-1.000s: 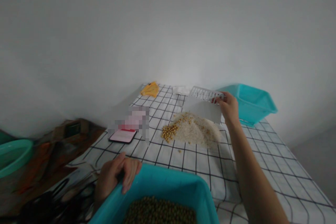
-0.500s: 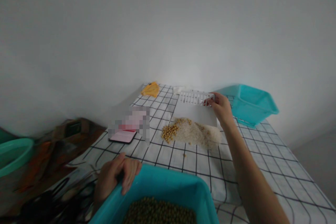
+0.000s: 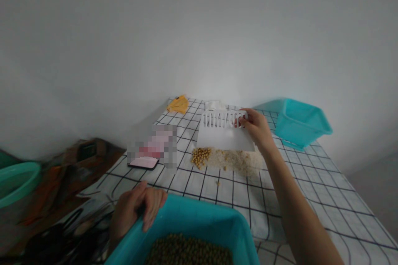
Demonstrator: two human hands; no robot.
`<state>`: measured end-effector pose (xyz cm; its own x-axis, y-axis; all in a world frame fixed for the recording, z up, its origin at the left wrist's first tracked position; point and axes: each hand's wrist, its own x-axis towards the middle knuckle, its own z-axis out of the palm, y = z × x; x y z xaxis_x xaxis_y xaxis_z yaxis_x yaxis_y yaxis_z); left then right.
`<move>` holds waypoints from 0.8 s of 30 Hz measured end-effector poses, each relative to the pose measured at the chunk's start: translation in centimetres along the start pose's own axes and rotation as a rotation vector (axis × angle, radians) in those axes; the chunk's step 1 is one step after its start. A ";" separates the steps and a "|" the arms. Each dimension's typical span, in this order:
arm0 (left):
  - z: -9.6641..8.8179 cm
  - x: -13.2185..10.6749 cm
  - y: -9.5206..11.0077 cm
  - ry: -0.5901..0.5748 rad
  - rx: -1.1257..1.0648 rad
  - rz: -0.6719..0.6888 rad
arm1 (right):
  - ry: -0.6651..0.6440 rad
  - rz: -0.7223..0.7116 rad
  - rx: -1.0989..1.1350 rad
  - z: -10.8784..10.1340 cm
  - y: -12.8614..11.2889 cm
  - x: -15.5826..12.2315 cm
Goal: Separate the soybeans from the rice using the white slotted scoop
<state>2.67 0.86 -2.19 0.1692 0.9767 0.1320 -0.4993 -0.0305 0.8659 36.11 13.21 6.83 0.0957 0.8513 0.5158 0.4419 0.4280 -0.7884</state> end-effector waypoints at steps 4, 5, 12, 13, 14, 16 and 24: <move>0.0 0.1 0.0 0.006 -0.008 -0.007 | -0.002 0.035 0.051 0.0 -0.4 -0.1; 0.0 0.1 0.0 0.007 -0.006 -0.003 | -0.003 0.040 0.068 0.0 -0.5 -0.1; 0.0 0.0 -0.1 0.008 0.009 0.008 | 0.030 0.057 0.166 -0.2 -0.3 0.1; 0.0 0.0 -0.1 0.013 0.006 0.003 | 0.032 0.058 0.166 -0.2 -0.2 0.1; -0.1 0.0 -0.1 0.019 0.003 0.001 | 0.032 0.060 0.164 -0.1 0.0 0.2; -0.1 0.0 0.0 0.007 0.005 0.002 | 0.027 0.070 0.158 0.1 0.2 0.2; 0.9 -0.2 0.7 0.059 0.042 -0.047 | -0.040 0.089 0.120 0.5 0.3 0.0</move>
<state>3.03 0.44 -1.17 0.1405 0.9880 0.0635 -0.4555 0.0075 0.8902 35.81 13.49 6.48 0.0935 0.8979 0.4301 0.3230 0.3812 -0.8662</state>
